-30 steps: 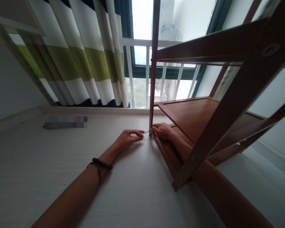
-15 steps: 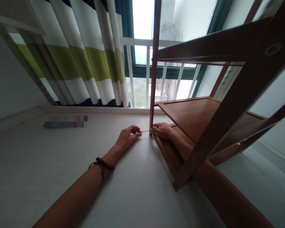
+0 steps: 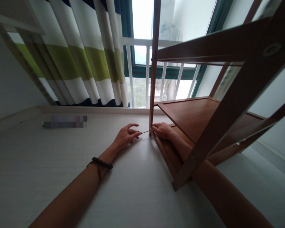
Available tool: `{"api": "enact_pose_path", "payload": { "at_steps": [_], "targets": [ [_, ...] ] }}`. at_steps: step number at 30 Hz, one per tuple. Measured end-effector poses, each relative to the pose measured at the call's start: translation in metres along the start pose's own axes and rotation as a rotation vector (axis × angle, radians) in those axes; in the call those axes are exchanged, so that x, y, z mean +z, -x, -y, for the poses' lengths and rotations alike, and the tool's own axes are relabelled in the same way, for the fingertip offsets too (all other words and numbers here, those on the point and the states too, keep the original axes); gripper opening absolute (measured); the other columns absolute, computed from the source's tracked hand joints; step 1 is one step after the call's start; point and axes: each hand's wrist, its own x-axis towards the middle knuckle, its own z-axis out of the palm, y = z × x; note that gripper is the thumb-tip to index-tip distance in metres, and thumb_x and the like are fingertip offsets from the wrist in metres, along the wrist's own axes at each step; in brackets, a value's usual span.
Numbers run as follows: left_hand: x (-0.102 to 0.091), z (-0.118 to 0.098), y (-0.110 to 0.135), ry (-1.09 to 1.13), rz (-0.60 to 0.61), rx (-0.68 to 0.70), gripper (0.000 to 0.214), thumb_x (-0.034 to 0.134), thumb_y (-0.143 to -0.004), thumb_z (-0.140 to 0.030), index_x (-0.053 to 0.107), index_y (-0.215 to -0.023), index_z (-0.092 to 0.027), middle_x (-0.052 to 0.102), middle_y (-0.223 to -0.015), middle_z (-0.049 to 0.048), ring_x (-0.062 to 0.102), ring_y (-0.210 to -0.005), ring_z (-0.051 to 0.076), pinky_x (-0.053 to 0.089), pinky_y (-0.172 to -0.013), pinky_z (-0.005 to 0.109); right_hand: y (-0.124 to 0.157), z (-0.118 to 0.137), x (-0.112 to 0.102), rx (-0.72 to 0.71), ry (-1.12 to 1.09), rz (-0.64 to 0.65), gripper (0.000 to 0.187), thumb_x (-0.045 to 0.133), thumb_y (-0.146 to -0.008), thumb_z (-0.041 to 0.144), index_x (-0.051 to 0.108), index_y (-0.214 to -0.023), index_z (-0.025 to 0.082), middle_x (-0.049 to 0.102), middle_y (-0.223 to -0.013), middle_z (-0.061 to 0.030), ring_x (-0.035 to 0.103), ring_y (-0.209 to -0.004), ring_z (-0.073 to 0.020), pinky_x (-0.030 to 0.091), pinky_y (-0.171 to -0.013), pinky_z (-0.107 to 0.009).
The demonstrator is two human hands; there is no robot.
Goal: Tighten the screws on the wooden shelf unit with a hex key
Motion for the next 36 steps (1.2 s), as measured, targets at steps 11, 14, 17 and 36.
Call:
{"api": "enact_pose_path", "payload": {
  "at_steps": [11, 14, 17, 36],
  "targets": [
    [-0.004, 0.010, -0.007, -0.081, -0.005, 0.232, 0.024, 0.071, -0.063, -0.039, 0.069, -0.070, -0.016, 0.056, -0.082, 0.0035, 0.048, -0.064, 0.009, 0.037, -0.051, 0.019, 0.002, 0.005, -0.002, 0.023, -0.003, -0.002, 0.036, 0.036, -0.083, 0.028, 0.068, -0.080, 0.015, 0.065, -0.077, -0.0030, 0.049, -0.066, -0.0104, 0.030, -0.059, -0.020],
    [-0.005, 0.007, -0.006, -0.130, 0.126, 0.217, 0.022, 0.069, -0.065, -0.038, 0.070, -0.072, -0.017, 0.059, -0.079, 0.0026, 0.045, -0.058, 0.008, 0.034, -0.049, 0.020, 0.002, 0.004, -0.002, 0.010, -0.006, -0.003, 0.036, 0.035, -0.083, 0.029, 0.068, -0.080, 0.015, 0.065, -0.078, -0.0031, 0.050, -0.067, -0.0105, 0.030, -0.059, -0.019],
    [-0.006, 0.006, -0.004, -0.192, 0.194, 0.224, 0.023, 0.065, -0.070, -0.038, 0.071, -0.077, -0.018, 0.063, -0.082, 0.0037, 0.047, -0.059, 0.009, 0.034, -0.051, 0.021, 0.002, 0.003, -0.002, 0.015, 0.004, 0.001, 0.037, 0.035, -0.084, 0.029, 0.068, -0.081, 0.015, 0.065, -0.079, -0.0034, 0.050, -0.068, -0.0109, 0.030, -0.059, -0.020],
    [0.008, 0.003, -0.003, -0.531, -0.142, 0.119, 0.023, 0.056, -0.074, -0.038, 0.066, -0.082, -0.020, 0.068, -0.072, 0.0019, 0.060, -0.065, 0.016, 0.042, -0.063, 0.026, 0.000, 0.001, 0.000, 0.018, 0.037, 0.013, 0.038, 0.033, -0.084, 0.030, 0.068, -0.081, 0.015, 0.065, -0.079, -0.0038, 0.051, -0.069, -0.0113, 0.029, -0.059, -0.020]
  ]
}}
